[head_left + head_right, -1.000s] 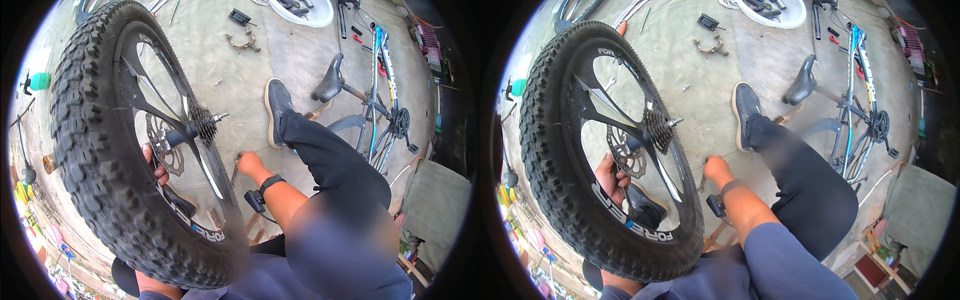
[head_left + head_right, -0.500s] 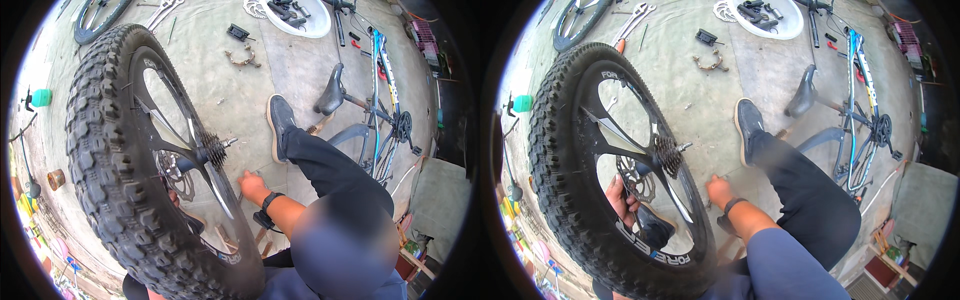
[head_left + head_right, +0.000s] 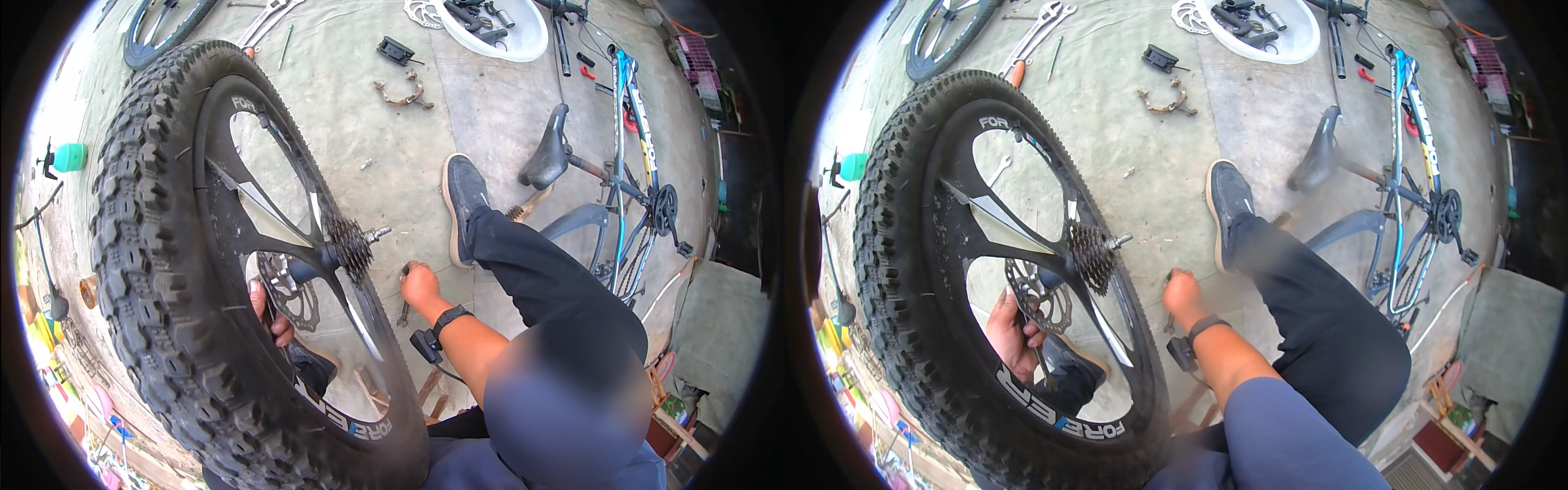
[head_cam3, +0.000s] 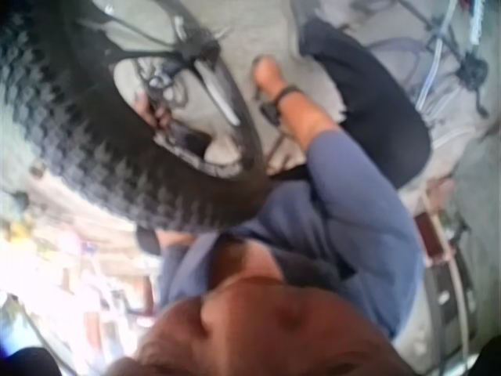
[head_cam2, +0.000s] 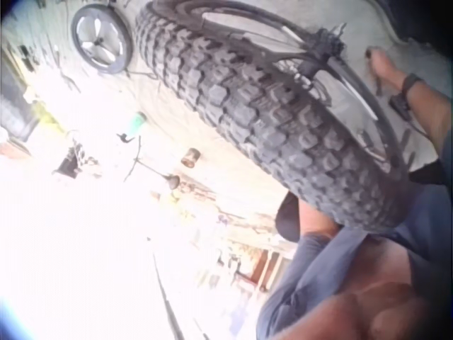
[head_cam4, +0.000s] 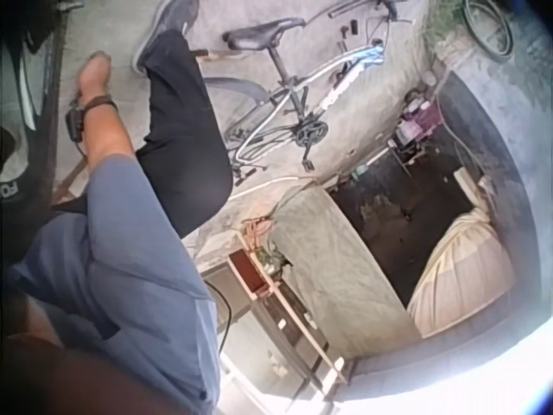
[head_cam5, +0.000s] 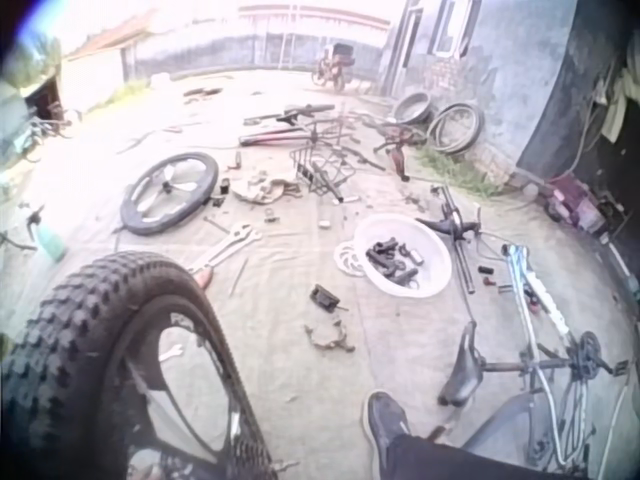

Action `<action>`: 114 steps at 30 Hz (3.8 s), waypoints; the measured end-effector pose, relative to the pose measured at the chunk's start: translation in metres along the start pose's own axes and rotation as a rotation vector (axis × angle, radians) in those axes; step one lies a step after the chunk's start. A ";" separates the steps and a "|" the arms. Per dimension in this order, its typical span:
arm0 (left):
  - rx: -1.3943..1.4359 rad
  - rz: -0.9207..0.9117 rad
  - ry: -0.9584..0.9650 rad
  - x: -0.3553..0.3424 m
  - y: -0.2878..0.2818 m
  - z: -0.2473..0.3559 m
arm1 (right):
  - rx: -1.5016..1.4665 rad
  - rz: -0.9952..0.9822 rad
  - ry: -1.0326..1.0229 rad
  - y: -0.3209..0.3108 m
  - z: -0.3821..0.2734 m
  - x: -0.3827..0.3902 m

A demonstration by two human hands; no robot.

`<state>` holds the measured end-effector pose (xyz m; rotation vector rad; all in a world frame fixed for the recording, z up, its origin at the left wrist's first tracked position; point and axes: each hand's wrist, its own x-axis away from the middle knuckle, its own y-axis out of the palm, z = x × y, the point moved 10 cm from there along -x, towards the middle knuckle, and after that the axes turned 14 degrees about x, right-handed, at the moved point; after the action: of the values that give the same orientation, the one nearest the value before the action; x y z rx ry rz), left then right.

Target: The person removes the rear cassette from a bicycle wheel using a chain whip and cassette tool, then uses a wrench to loosen the axle nut and remove the axle. The cassette and axle are placed on the ground.

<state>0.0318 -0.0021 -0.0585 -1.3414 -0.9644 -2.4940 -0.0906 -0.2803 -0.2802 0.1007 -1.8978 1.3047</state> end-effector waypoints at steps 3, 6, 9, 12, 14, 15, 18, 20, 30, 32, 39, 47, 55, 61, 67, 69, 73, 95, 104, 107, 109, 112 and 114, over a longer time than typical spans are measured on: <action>-0.001 0.028 0.027 0.000 -0.004 0.001 | 0.029 -0.060 0.032 0.002 0.003 -0.003; -0.011 0.085 0.101 0.003 -0.005 0.005 | 0.057 -0.139 0.029 0.002 0.005 -0.006; -0.001 0.121 0.103 0.004 -0.003 0.005 | 0.078 -0.092 -0.014 0.001 0.004 -0.011; -0.015 0.181 0.100 0.008 0.000 0.004 | 0.056 -0.037 -0.038 0.000 0.001 -0.011; -0.023 0.199 0.100 0.008 0.000 0.005 | 0.037 -0.003 0.003 0.000 0.001 -0.011; -0.021 0.192 0.096 0.008 -0.001 0.004 | 0.014 -0.004 0.027 -0.003 0.000 -0.009; -0.013 0.158 0.107 0.007 -0.003 0.005 | -0.022 -0.039 0.076 -0.011 0.000 -0.005; 0.030 0.034 0.050 -0.001 -0.006 0.001 | -0.003 -0.105 0.075 -0.012 0.002 -0.006; -0.075 0.140 0.126 0.000 -0.008 0.005 | 0.591 -0.335 -0.420 -0.133 -0.076 -0.014; -0.049 0.150 0.177 -0.019 -0.066 0.008 | 0.612 -0.324 -0.435 -0.192 -0.092 -0.002; -0.126 -0.044 0.142 -0.026 -0.040 0.005 | -0.437 -0.194 -0.311 -0.383 -0.049 0.027; -0.124 -0.028 0.225 -0.011 -0.012 0.012 | -1.188 -0.106 -0.861 -0.481 -0.037 0.167; -0.100 0.013 0.200 0.007 0.006 0.011 | -1.301 -0.064 -0.861 -0.443 -0.066 0.162; -0.084 -0.058 0.174 -0.018 -0.018 0.005 | -0.890 0.014 -0.779 -0.415 -0.098 0.148; 0.015 -0.089 0.152 -0.025 -0.025 -0.001 | -0.841 -0.169 -0.508 -0.330 -0.088 0.113; 0.076 -0.062 0.143 -0.021 -0.014 -0.001 | -0.712 -0.124 -0.436 -0.295 -0.078 0.106; -0.162 0.021 0.193 -0.013 -0.015 0.009 | -0.531 -0.355 -0.220 -0.231 -0.066 0.122; -0.051 -0.004 0.174 -0.006 -0.008 0.005 | -0.708 -0.265 -0.319 -0.165 -0.082 0.075; -0.040 0.071 0.140 0.008 0.000 0.005 | -0.733 -0.235 -0.230 -0.171 -0.090 0.063; -0.021 0.061 0.144 0.008 0.002 0.005 | -0.591 -0.067 -0.286 -0.174 -0.082 0.059; 0.002 0.048 0.165 0.007 0.000 0.005 | -0.677 -0.154 -0.268 -0.165 -0.082 0.058; -0.035 0.081 0.196 0.009 0.001 0.008 | -0.810 -0.244 -0.220 -0.161 -0.086 0.064; -0.029 0.073 0.187 0.007 -0.002 0.007 | -0.867 -0.280 -0.198 -0.161 -0.087 0.065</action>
<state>0.0320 0.0053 -0.0516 -1.1052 -0.8277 -2.5317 -0.0068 -0.2605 -0.1066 0.0436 -2.3559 0.2278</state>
